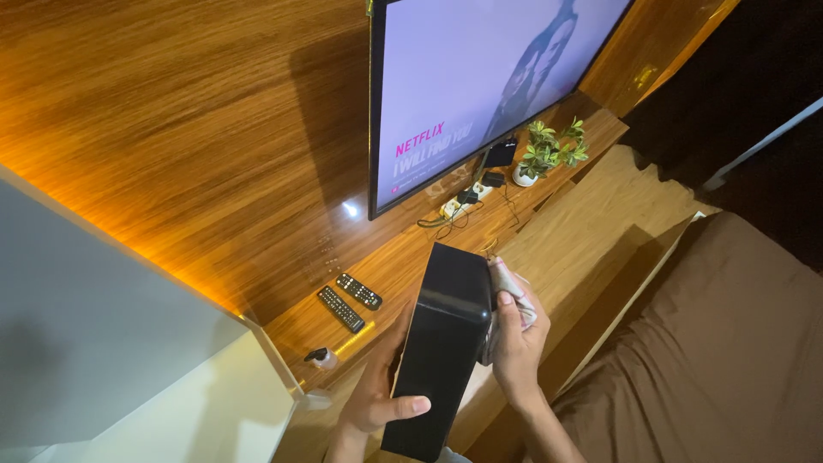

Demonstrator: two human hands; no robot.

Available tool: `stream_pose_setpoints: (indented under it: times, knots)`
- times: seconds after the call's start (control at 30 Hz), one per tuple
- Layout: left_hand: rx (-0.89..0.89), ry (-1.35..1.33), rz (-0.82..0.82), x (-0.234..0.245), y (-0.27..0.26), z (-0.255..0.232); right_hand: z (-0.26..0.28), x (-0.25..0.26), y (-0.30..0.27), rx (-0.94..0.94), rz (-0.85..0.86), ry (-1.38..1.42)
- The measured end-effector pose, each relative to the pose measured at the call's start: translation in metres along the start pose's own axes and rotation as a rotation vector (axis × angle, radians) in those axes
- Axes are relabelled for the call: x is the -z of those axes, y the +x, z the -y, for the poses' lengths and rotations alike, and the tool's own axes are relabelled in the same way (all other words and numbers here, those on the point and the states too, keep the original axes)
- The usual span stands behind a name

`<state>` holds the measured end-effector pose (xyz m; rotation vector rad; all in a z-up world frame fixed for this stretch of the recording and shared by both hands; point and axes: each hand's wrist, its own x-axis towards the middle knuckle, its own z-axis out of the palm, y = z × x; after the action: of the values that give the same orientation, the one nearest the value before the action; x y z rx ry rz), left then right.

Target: Cleaning a wooden tissue box cover using a spray bottle and a cloth.

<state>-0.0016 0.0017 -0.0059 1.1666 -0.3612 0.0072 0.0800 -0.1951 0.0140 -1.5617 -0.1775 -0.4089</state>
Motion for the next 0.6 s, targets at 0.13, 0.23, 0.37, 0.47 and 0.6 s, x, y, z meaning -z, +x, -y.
stream_pose_setpoints:
  times: [0.13, 0.23, 0.37, 0.47, 0.6]
  knots:
    - [0.043, -0.082, -0.005, -0.003, 0.001, -0.007, 0.007, -0.005, -0.001, -0.124, -0.006, 0.031]
    - [0.045, -0.131, -0.007, -0.001, -0.002, -0.004, 0.009, -0.009, -0.004, -0.035, 0.032, 0.077]
    - [0.046, -0.168, -0.064, 0.004, -0.004, 0.003, -0.024, 0.000, -0.017, -0.218, 0.056, 0.072]
    - [0.057, -0.222, -0.114, 0.015, -0.013, 0.024, -0.033, -0.001, -0.026, -0.272, 0.104, 0.092]
    - [0.058, -0.294, -0.181, 0.023, -0.019, 0.038, -0.038, -0.003, -0.035, -0.479, 0.172, 0.183]
